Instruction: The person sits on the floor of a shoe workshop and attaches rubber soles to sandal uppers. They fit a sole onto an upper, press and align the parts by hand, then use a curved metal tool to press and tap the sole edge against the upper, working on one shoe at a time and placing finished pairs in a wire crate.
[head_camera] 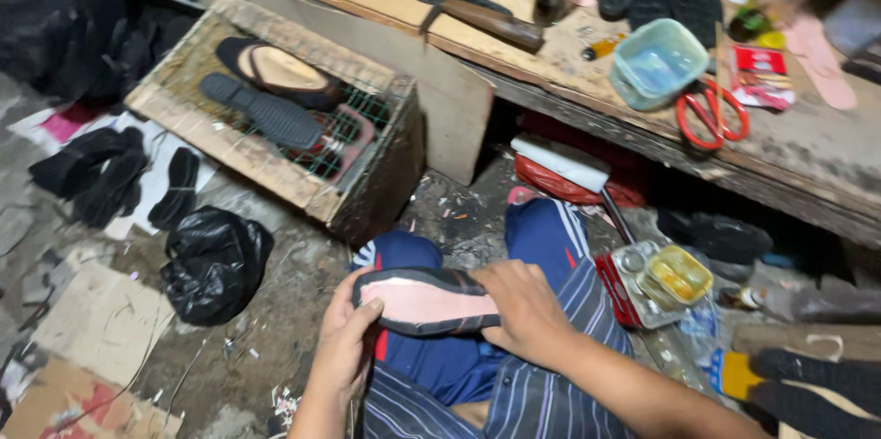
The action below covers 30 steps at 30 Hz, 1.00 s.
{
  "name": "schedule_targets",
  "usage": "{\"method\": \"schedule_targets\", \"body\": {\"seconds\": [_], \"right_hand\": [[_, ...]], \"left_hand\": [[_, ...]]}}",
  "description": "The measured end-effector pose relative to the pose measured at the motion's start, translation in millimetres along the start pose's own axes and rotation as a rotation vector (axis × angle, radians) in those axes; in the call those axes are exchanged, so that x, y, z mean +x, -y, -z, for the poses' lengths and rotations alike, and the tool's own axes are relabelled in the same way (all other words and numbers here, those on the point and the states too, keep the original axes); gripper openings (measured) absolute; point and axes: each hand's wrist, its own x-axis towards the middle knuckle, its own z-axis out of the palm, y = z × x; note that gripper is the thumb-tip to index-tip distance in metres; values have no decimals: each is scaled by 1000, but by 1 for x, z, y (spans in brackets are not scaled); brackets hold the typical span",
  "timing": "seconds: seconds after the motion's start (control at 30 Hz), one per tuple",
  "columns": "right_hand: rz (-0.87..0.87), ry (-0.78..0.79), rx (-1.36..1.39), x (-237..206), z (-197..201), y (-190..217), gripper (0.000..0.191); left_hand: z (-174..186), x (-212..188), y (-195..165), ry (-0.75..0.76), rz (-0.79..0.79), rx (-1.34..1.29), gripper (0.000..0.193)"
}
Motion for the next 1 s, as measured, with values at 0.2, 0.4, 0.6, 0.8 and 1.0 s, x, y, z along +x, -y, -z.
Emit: {"method": "schedule_targets", "body": {"seconds": [0.2, 0.4, 0.6, 0.8, 1.0], "right_hand": [[1, -42, 8, -19, 6, 1, 83], [-249, -414, -9, -75, 7, -59, 47], [-843, -621, -350, -211, 28, -199, 35], [-1324, -220, -738, -356, 48, -219, 51], [-1574, -6, -581, -378, 46, -212, 55]], "left_hand": [[11, 2, 6, -18, -9, 265, 54], [43, 10, 17, -14, -13, 308, 54], [101, 56, 21, -73, 51, 455, 65], [88, 37, 15, -25, 35, 211, 54], [32, 28, 15, -131, 14, 38, 43]]}}
